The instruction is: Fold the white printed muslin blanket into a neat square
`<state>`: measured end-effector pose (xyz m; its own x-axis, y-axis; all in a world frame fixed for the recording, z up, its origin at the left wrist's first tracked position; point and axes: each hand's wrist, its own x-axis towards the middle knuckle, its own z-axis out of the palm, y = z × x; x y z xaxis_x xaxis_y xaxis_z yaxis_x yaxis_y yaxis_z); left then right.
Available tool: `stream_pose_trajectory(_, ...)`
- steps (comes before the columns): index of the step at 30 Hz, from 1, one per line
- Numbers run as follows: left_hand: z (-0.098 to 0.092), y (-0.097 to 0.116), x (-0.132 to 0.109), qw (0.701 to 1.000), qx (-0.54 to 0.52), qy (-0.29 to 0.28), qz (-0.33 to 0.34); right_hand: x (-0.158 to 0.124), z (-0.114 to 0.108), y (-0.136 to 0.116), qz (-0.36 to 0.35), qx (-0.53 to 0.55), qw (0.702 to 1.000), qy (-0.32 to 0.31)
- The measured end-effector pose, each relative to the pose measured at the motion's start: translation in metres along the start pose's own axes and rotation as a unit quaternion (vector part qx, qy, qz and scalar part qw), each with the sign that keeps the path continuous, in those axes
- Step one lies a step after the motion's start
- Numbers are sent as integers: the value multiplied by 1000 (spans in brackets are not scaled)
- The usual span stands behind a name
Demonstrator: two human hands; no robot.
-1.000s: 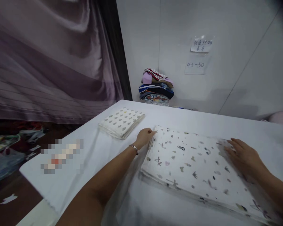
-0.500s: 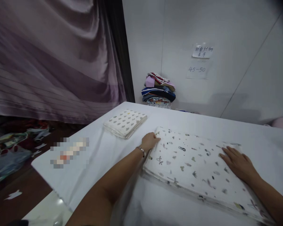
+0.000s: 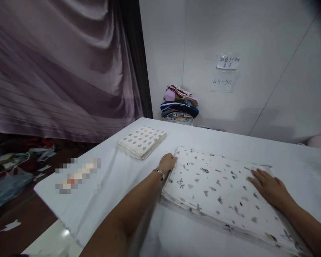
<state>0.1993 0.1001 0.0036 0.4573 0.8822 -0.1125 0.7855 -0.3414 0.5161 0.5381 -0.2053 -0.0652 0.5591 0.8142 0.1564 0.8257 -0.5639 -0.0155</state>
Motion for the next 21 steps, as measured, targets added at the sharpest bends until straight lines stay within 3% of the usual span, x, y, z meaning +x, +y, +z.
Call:
stream_pose_trajectory(3, -2, 5, -2, 1000, 7, -5, 5, 5, -10, -3, 6, 15, 999, -30)
stream_pose_trajectory(7, -2, 11, -8, 998, 50, 14, 35, 13, -20, -4, 0, 8, 1000, -7)
stream_pose_trajectory(11, 2, 8, -10, 995, 69, 42, 59, 16, -17, 2, 25, -20, 999, -3)
stream_pose_trajectory(16, 1, 3, -10, 1000, 12, 4, 15, 16, -13, 5, 49, -16, 998, -21)
stream_pose_trajectory(21, -6, 1, -23, 999, 13, 11, 48, 8, -21, 1, 44, -50, 998, -11)
